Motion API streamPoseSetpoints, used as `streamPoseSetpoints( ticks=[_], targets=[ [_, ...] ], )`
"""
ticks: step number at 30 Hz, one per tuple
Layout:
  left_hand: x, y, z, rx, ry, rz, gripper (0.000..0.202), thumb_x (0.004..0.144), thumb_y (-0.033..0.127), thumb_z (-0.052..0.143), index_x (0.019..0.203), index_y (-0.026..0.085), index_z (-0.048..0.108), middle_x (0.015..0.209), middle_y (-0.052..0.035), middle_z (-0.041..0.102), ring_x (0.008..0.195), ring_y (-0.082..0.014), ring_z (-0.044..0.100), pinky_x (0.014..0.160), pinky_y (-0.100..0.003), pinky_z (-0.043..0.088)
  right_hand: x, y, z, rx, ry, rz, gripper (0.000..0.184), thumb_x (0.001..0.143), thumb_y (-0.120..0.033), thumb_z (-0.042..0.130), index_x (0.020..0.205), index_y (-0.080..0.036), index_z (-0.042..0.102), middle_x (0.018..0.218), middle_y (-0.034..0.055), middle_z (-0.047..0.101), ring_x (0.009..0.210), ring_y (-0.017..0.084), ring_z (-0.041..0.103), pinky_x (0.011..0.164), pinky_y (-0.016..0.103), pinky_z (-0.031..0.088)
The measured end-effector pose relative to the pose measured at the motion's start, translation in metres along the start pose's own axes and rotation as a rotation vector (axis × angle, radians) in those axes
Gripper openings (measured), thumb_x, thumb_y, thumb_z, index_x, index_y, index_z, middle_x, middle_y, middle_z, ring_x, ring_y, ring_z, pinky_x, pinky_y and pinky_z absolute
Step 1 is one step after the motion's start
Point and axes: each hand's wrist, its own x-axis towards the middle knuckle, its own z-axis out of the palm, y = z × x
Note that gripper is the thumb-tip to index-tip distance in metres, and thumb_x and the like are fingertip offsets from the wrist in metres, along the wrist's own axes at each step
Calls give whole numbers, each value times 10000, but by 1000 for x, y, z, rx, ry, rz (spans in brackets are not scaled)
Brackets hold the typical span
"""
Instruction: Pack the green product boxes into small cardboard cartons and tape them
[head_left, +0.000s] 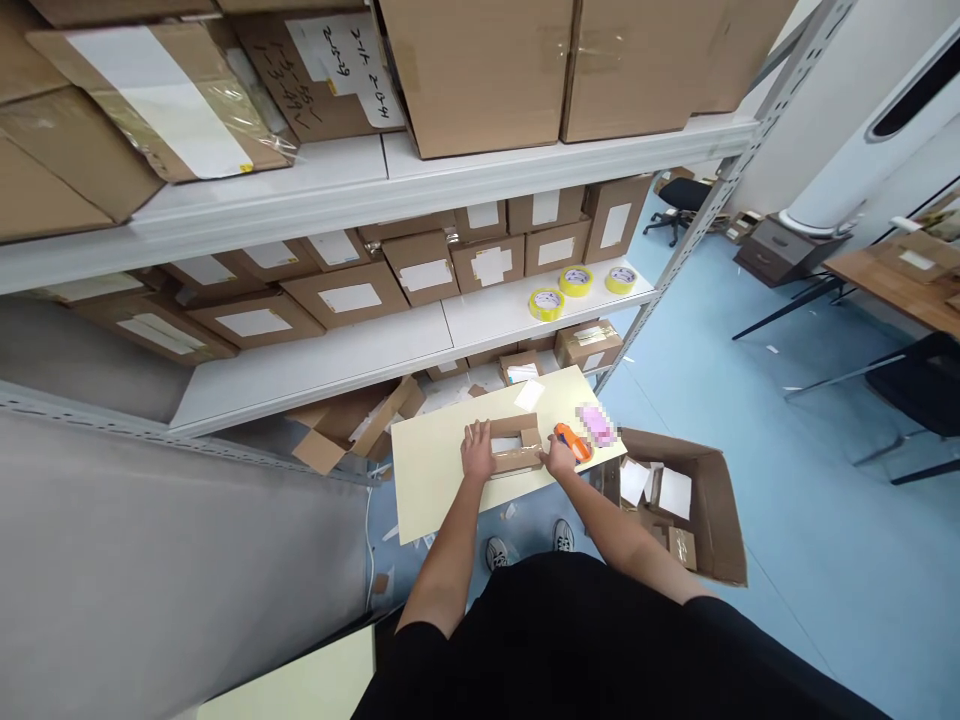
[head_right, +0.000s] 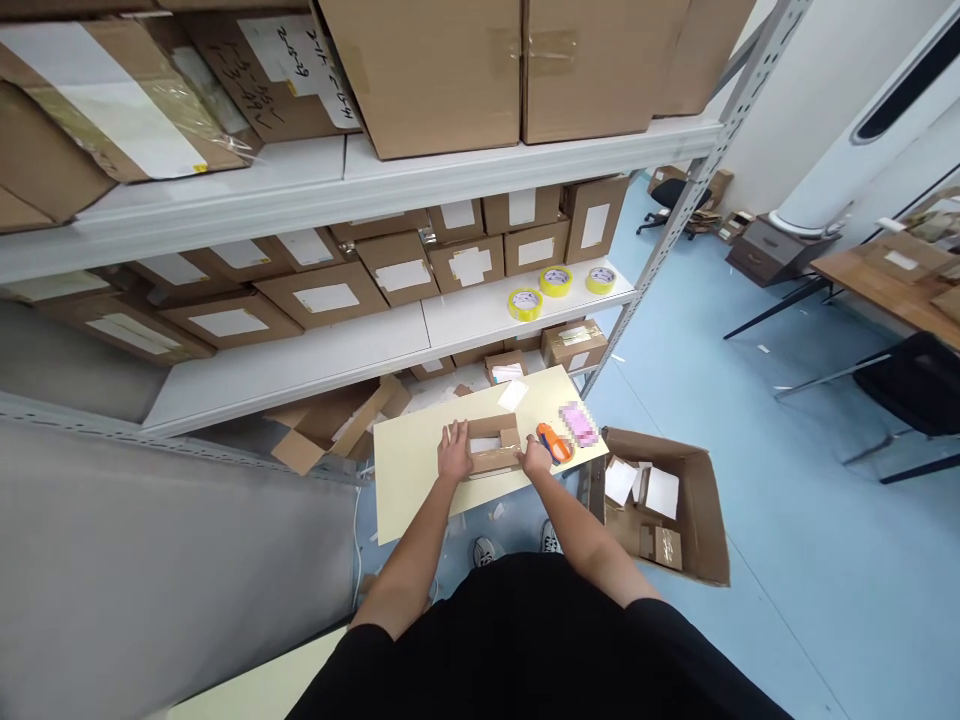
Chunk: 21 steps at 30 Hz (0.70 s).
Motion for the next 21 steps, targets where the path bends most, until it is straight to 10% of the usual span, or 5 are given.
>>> streamPoseSetpoints(
  ticks=[8,15,21],
  targets=[
    [-20,-5,14,49,-22,63,579,963,212,515,1537,260,569,1550,-159,519,1501,-340,377,1196,-473,399,2,13,18,14,138,-109,799,948,-370,653,1647,-166,324,1487,226,560,1366,345,567,1067,415,481],
    [-55,-7,55,39,-68,-5,666,1047,414,395,1676,205,334,1764,-144,209,1640,-331,150,1263,-562,288,5,3,9,37,23,-167,734,1013,-332,546,1680,-194,274,1409,185,631,1173,302,687,1001,364,504],
    [-36,-6,41,36,-258,-64,717,1013,465,456,1684,273,296,1784,-113,106,1653,-328,82,1263,-651,222,10,-7,-2,10,156,-431,734,971,-343,604,1641,-156,370,1643,186,440,1515,346,396,1228,467,350]
  ],
)
